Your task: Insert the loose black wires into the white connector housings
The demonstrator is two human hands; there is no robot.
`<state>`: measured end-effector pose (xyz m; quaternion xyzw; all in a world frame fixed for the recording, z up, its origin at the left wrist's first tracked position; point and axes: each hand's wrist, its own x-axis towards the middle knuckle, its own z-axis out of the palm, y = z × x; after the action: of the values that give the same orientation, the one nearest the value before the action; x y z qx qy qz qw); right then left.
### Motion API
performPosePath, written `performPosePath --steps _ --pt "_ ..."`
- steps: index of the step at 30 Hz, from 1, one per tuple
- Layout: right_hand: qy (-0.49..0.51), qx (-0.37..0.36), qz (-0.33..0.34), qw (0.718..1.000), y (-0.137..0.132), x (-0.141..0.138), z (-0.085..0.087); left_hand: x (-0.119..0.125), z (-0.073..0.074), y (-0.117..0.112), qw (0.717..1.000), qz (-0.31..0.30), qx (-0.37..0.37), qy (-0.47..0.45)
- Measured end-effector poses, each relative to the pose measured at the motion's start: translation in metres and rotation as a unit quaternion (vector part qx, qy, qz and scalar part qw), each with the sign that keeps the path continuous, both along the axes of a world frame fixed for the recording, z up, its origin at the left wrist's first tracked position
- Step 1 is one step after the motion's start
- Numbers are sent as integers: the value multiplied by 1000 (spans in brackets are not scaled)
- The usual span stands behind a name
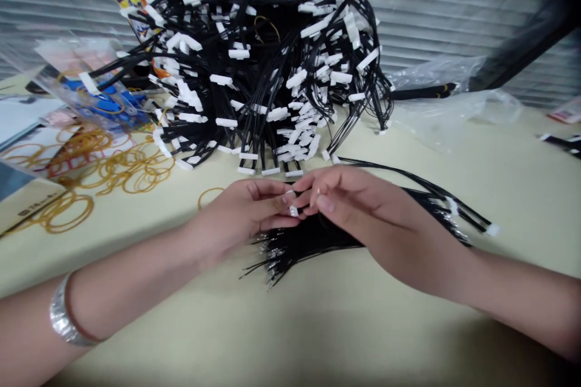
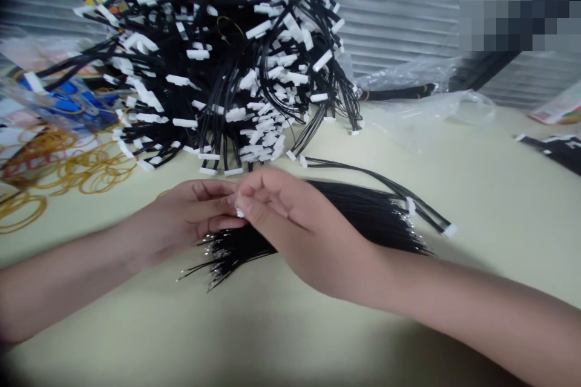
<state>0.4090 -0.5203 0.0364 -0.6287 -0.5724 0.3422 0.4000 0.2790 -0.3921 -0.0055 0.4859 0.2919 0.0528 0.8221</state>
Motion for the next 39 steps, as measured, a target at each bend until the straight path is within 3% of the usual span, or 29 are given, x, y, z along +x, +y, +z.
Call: performPosePath --steps 3,6,9,13,22,33,39 --pt "-115 55 -6 992 -3 6 6 2 2 -1 999 27 0 35" --pt "-272 38 19 961 -4 12 7 2 0 -1 998 38 2 40" --pt "-338 28 22 941 0 14 -1 1 -2 -1 999 31 13 27" --pt "-354 20 -4 935 5 14 -6 0 -1 -4 998 27 42 32" --pt "-308 -37 -30 950 7 14 0 -2 -4 -6 993 24 101 48" --pt "-297 -35 -22 954 7 15 1 -3 -6 -5 992 16 113 54" --pt "-318 -19 -33 947 7 8 -8 -5 -8 -5 989 12 134 59"
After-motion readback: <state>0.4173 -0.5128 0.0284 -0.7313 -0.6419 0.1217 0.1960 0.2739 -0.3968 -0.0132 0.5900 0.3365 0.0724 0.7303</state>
